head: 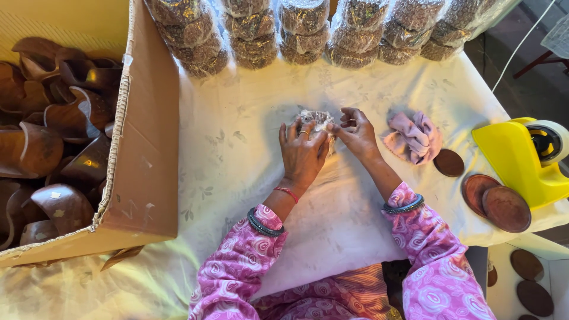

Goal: Packaging small round items by wrapping them in bubble wrap and securing them.

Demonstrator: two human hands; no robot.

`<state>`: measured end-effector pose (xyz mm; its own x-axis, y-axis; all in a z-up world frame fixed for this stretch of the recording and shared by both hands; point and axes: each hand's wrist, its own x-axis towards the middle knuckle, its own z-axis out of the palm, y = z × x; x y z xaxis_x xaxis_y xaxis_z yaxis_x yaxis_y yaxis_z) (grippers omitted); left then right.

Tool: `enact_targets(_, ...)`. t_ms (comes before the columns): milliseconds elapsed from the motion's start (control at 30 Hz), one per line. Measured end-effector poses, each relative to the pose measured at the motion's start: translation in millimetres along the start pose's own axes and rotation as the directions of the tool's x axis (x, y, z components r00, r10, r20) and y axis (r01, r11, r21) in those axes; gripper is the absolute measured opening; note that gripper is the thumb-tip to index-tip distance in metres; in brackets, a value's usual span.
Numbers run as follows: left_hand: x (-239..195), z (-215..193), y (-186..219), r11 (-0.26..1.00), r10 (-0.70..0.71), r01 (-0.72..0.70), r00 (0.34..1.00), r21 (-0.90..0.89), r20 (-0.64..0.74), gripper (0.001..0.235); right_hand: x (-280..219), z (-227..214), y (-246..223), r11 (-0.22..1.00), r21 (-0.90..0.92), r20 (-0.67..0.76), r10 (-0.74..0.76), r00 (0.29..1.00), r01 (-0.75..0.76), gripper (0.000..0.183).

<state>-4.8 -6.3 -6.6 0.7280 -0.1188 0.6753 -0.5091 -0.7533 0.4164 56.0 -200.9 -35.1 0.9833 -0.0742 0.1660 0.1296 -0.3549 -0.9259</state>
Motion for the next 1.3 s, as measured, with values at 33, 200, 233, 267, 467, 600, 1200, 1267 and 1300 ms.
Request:
enact_targets(33,1,-1,0,1.000,0.001,-0.001,1.000,0.005,0.007,0.016,0,-2,-1,0.999,-0.030,-0.008,-0.020,1.000,0.020,0.062)
enact_targets(200,0,-1,1,1.000,0.002,-0.002,1.000,0.007,0.000,0.014,-1,-18,-14,0.992,0.024,-0.007,-0.125,0.992,0.125,0.040)
enact_targets(233,0,-1,1,1.000,0.000,0.000,1.000,0.003,0.001,0.014,-1,-20,-16,0.992,0.104,0.036,-0.078,0.996,0.074,0.031)
enact_targets(267,0,-2,2,1.000,-0.002,0.002,1.000,-0.001,0.002,0.013,0,-22,-18,0.983,0.180,0.083,-0.035,0.996,0.019,0.027)
enact_targets(467,0,-4,4,0.999,-0.009,0.009,1.000,-0.034,-0.003,0.015,4,-5,-46,0.992,0.103,0.206,-0.088,0.975,0.068,0.019)
enact_targets(600,-1,0,2,0.999,-0.001,0.000,1.000,-0.036,-0.018,0.016,12,4,-53,0.995,-0.021,0.265,-0.093,0.960,0.102,0.024)
enact_targets(1200,-1,2,2,1.000,0.000,-0.001,0.999,-0.029,-0.039,0.014,25,15,-60,0.998,-0.056,0.303,0.004,0.953,0.014,0.028)
enact_targets(1267,-1,1,3,0.999,-0.004,0.002,0.999,-0.035,-0.038,0.013,24,18,-62,0.999,-0.025,0.304,-0.016,0.953,0.024,0.028)
enact_targets(1300,-1,1,3,0.999,-0.004,0.003,0.999,-0.035,-0.037,0.013,25,18,-62,0.999,-0.025,0.304,-0.016,0.953,0.024,0.028)
